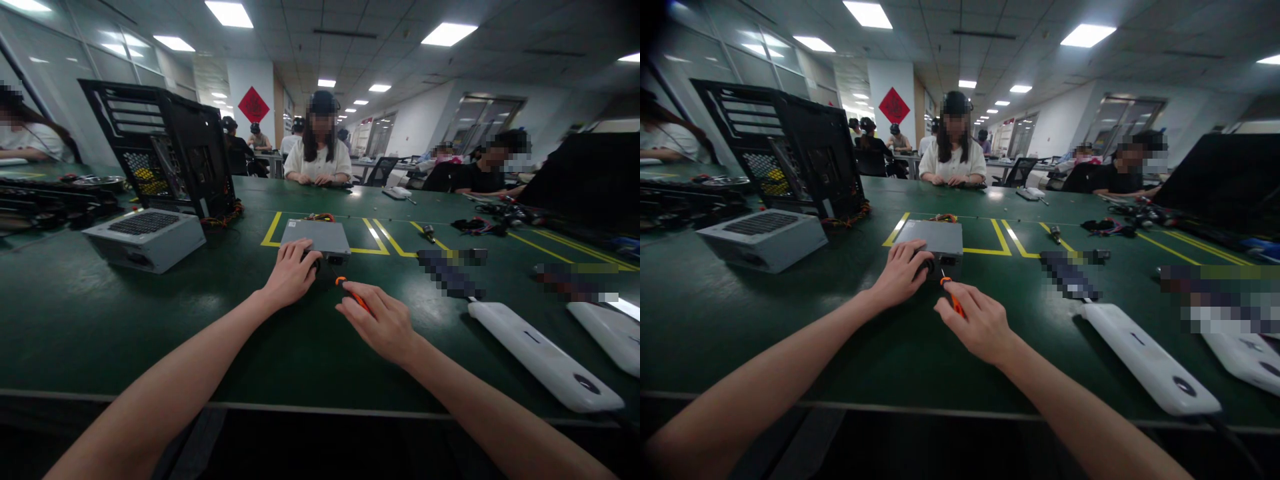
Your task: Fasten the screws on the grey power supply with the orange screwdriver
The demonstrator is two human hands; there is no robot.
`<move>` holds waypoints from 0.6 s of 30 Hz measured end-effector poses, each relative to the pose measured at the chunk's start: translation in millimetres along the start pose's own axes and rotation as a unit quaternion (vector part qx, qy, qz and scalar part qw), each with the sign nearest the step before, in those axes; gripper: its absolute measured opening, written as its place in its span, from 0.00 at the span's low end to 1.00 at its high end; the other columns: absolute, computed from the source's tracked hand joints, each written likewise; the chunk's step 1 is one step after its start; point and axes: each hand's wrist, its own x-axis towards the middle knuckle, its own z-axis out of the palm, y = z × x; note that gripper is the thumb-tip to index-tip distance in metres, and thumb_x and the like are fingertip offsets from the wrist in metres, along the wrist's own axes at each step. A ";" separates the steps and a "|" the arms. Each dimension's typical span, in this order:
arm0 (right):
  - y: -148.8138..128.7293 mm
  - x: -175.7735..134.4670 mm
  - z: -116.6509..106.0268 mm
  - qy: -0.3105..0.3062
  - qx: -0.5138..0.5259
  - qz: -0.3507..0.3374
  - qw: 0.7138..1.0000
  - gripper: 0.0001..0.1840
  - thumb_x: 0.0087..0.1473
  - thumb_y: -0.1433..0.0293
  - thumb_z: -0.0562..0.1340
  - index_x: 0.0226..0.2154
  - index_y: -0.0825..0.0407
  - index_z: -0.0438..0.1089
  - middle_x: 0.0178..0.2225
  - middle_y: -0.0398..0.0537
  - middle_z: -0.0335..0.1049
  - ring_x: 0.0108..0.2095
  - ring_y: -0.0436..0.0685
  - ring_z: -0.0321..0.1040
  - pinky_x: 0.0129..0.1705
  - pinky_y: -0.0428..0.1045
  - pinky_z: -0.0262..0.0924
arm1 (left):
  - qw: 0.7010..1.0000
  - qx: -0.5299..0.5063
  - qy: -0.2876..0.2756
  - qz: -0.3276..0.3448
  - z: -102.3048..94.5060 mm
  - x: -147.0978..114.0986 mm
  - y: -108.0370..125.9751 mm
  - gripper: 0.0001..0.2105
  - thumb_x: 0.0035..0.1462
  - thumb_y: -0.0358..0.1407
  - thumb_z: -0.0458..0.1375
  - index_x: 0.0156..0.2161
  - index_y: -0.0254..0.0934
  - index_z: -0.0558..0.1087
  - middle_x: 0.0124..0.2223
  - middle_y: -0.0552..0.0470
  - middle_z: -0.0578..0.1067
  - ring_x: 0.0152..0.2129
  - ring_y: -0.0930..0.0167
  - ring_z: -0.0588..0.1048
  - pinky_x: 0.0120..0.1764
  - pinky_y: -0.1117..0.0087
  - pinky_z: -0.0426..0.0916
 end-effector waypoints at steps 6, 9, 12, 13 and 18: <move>-2.5 1.7 0.3 -0.009 0.017 0.004 1.000 0.08 0.52 0.75 0.57 0.37 0.54 0.62 0.44 0.57 0.66 0.47 0.58 0.64 0.42 0.50 0.64 | 1.000 0.003 -0.003 0.003 -0.6 0.3 -0.1 0.14 0.55 0.31 0.49 0.47 0.40 0.65 0.54 0.45 0.61 0.53 0.62 0.57 0.55 0.58 0.51; -2.0 1.6 0.4 -0.003 0.015 0.007 1.000 0.09 0.53 0.74 0.58 0.38 0.53 0.61 0.42 0.55 0.68 0.43 0.55 0.67 0.39 0.47 0.64 | 1.000 0.002 -0.003 0.005 -0.4 0.4 -0.2 0.14 0.54 0.31 0.49 0.47 0.40 0.65 0.54 0.45 0.61 0.54 0.62 0.57 0.55 0.57 0.51; -1.4 1.8 -0.1 0.004 0.009 0.024 1.000 0.09 0.53 0.71 0.59 0.38 0.52 0.60 0.40 0.54 0.69 0.39 0.55 0.68 0.36 0.47 0.65 | 1.000 0.002 -0.004 0.008 -0.4 0.3 -0.2 0.14 0.54 0.31 0.49 0.47 0.41 0.65 0.54 0.45 0.61 0.54 0.62 0.57 0.55 0.56 0.50; -1.6 2.0 -0.2 0.005 0.011 0.025 1.000 0.09 0.52 0.72 0.59 0.38 0.53 0.60 0.40 0.55 0.68 0.41 0.56 0.68 0.37 0.48 0.65 | 1.000 0.004 -0.004 0.009 -0.5 0.2 -0.2 0.13 0.55 0.31 0.49 0.46 0.41 0.66 0.54 0.45 0.61 0.54 0.62 0.57 0.55 0.56 0.50; -2.2 2.4 -0.3 -0.008 0.016 0.003 1.000 0.09 0.51 0.76 0.58 0.38 0.54 0.60 0.43 0.57 0.67 0.45 0.56 0.66 0.41 0.48 0.64 | 1.000 0.003 0.001 0.004 -0.2 0.2 -0.9 0.13 0.55 0.32 0.49 0.46 0.39 0.65 0.54 0.45 0.62 0.54 0.63 0.57 0.55 0.58 0.50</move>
